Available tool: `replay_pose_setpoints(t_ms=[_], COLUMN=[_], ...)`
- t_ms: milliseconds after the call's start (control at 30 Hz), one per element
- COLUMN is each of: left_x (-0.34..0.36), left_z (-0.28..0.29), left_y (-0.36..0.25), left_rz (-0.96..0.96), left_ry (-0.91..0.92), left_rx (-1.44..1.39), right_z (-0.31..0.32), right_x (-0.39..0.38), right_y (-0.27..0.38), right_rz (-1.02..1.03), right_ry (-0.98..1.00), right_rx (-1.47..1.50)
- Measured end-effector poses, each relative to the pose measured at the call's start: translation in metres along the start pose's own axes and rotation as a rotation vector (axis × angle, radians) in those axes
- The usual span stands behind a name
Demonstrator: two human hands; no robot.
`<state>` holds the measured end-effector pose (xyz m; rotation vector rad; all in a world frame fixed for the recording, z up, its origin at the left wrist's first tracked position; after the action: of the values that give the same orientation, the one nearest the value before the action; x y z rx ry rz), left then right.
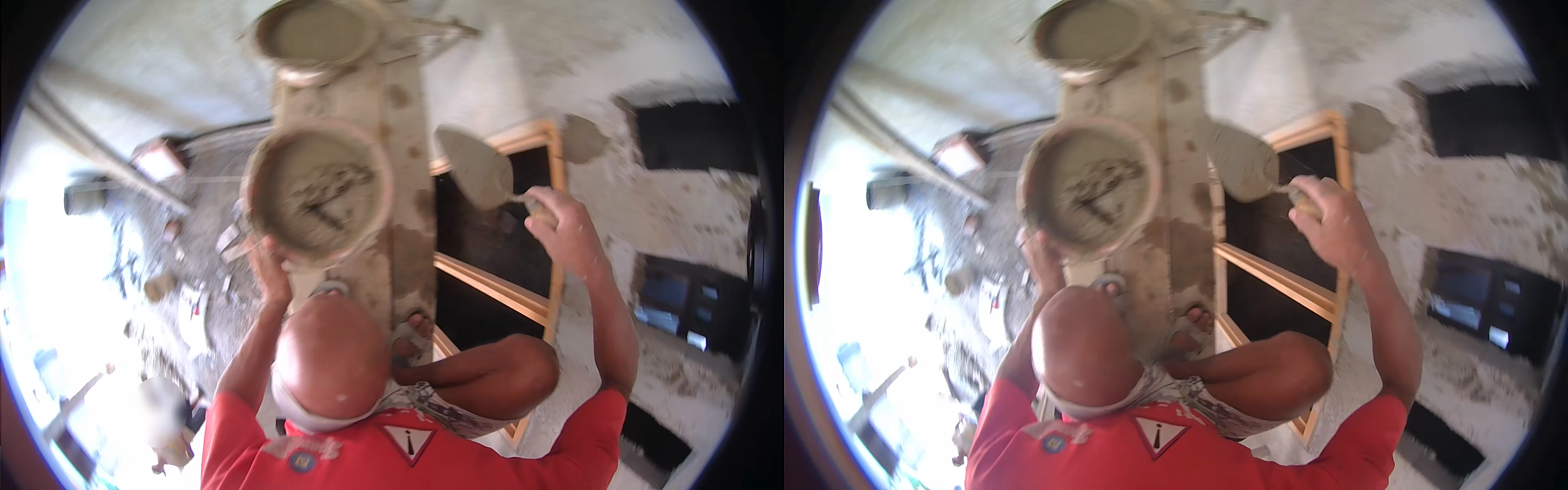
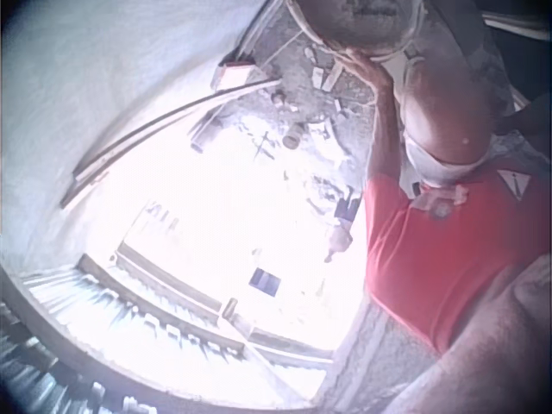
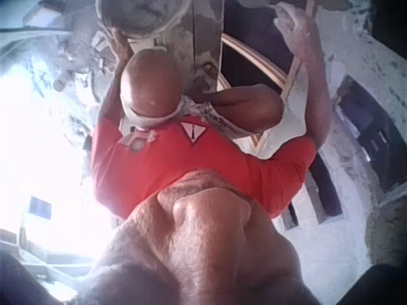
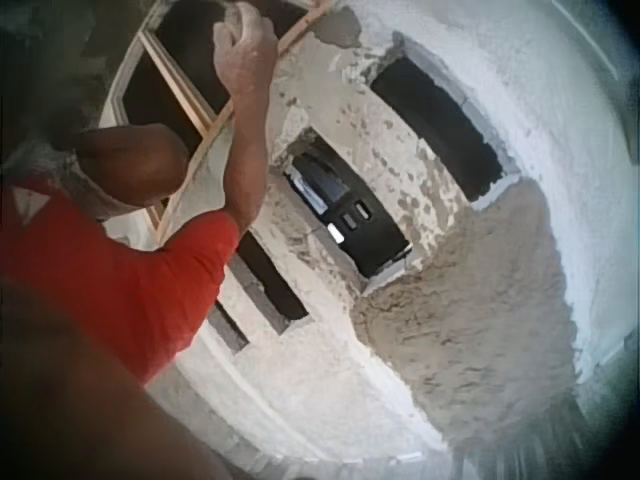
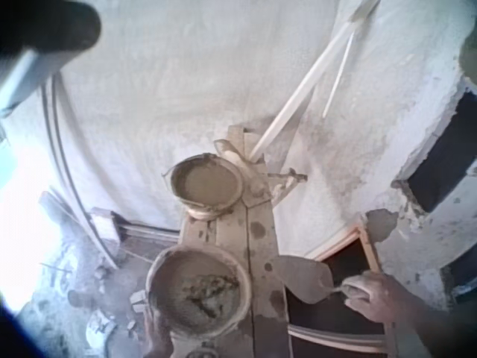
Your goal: The person applies wet mortar to a wall around a window frame using a trowel, scooping the mortar from a bucket.
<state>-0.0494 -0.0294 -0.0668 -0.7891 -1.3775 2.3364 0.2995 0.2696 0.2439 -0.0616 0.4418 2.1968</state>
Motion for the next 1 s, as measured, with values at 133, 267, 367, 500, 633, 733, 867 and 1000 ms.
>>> replay_pose_setpoints(t_ms=[133, 267, 367, 500, 633, 733, 867, 1000], left_x=[-0.002, -0.014, -0.011, -0.010, -0.019, -0.022, -0.011, 0.002], left_z=[-0.007, -0.004, -0.002, -0.007, 0.003, 0.004, 0.003, 0.001], left_y=[-0.003, -0.061, -0.043, -0.049, -0.065, -0.070, -0.034, -0.003], left_rz=[-0.032, -0.060, -0.075, -0.181, -0.167, -0.054, -0.093, 0.052], left_ry=[-0.056, -0.018, 0.018, -0.062, -0.081, -0.001, -0.069, 0.086], left_rx=[-0.018, -0.357, -0.383, -0.274, -0.225, -0.206, -0.146, -0.044], right_z=[-0.039, -0.072, -0.118, -0.174, -0.158, -0.175, -0.196, -0.180], right_x=[0.039, 0.085, 0.110, 0.119, 0.098, 0.082, 0.082, 0.074], right_y=[0.092, 0.127, 0.150, 0.160, 0.149, 0.114, 0.100, 0.089], right_rz=[0.288, 0.296, 0.356, 0.313, 0.346, 0.351, 0.426, 0.351], right_ry=[0.156, 0.255, 0.398, 0.385, 0.277, 0.156, 0.020, 0.020], right_rx=[-0.392, -0.426, -0.332, -0.036, 0.068, 0.085, 0.162, 0.205])
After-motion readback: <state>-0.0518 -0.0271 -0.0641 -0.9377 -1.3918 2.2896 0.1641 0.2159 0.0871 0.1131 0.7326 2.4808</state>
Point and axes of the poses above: each hand's wrist, its own x-axis towards the middle knuckle, its own z-axis out of the back of the hand, y = z × x, the point moved 3 cm from there along x, towards the middle knuckle
